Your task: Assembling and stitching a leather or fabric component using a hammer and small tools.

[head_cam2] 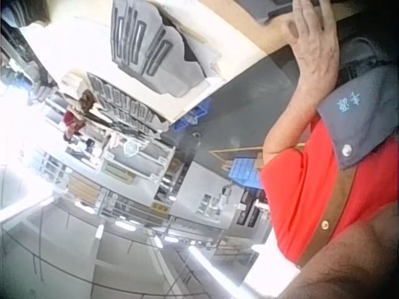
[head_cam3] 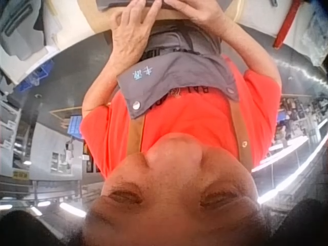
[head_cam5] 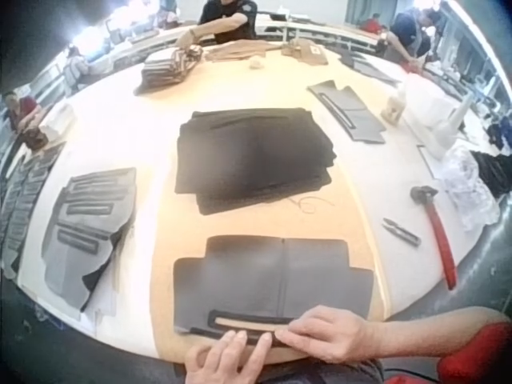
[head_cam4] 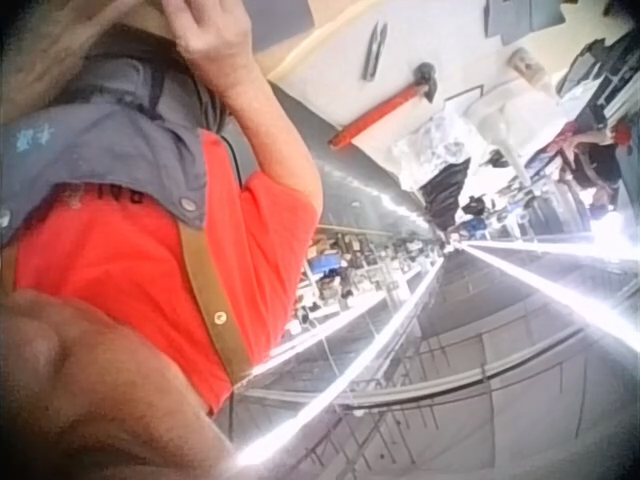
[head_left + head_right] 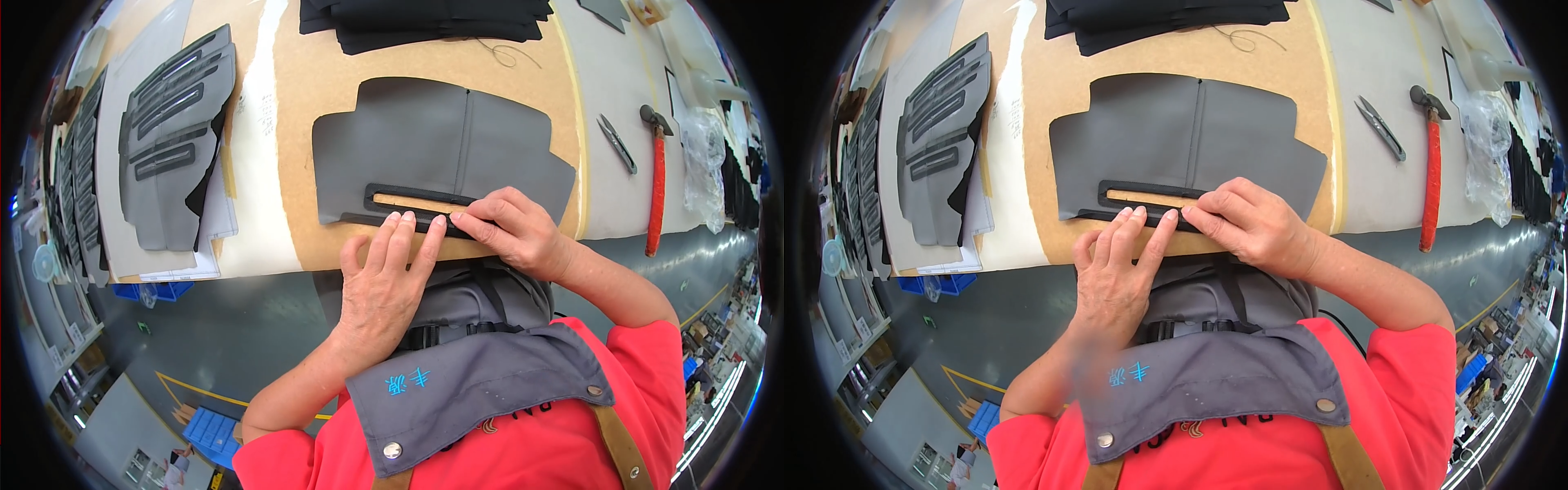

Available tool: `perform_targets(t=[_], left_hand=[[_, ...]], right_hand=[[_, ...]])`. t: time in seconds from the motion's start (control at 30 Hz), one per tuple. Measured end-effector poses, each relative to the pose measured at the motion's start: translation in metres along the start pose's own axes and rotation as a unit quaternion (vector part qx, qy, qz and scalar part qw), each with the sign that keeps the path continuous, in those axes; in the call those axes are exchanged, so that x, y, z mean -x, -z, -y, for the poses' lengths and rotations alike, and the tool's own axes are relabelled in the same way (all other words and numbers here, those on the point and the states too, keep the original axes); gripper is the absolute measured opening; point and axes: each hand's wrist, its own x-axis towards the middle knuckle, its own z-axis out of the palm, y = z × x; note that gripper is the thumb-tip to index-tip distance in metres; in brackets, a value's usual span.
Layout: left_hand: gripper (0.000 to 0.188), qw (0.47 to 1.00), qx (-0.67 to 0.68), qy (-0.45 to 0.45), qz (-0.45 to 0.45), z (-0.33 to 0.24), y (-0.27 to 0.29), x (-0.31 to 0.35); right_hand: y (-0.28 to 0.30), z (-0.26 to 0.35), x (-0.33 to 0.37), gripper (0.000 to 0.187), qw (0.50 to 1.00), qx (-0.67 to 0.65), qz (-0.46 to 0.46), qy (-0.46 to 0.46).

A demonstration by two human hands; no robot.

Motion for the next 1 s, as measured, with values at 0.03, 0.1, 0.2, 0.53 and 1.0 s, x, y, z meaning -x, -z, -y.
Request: perform_targets(t=[0.03,0.1,0.2,0.53,1.0], left_hand=[[0.065,1.0,0.003,0.003,0.001,-0.001,0.0,0.001],[0.068,1.0,0.006,0.005,0.004,-0.001,0.001,0.001],[0.077,1.0,0.015,0.011,0.02,-0.001,0.004,0.001],[0.066,0.999,-0.024,-0.018,0.019,0.001,-0.001,0.002],[0.064,0.999,0.024,0.012,0.035,-0.002,0.008,-0.006]], right_hand=[[0.0,0.001,0.001,0.042,1.0,0.009,0.004,0.011],[-0.001,0.001,0.001,0.042,1.0,0.016,0.008,0.02],[-0.002,0.001,0.001,0.043,0.999,0.019,0.01,0.036],[0.004,0.003,0.005,0.04,1.0,-0.001,0.004,-0.014],[0.0,0.003,0.009,0.043,1.0,0.017,-0.001,0.019]])
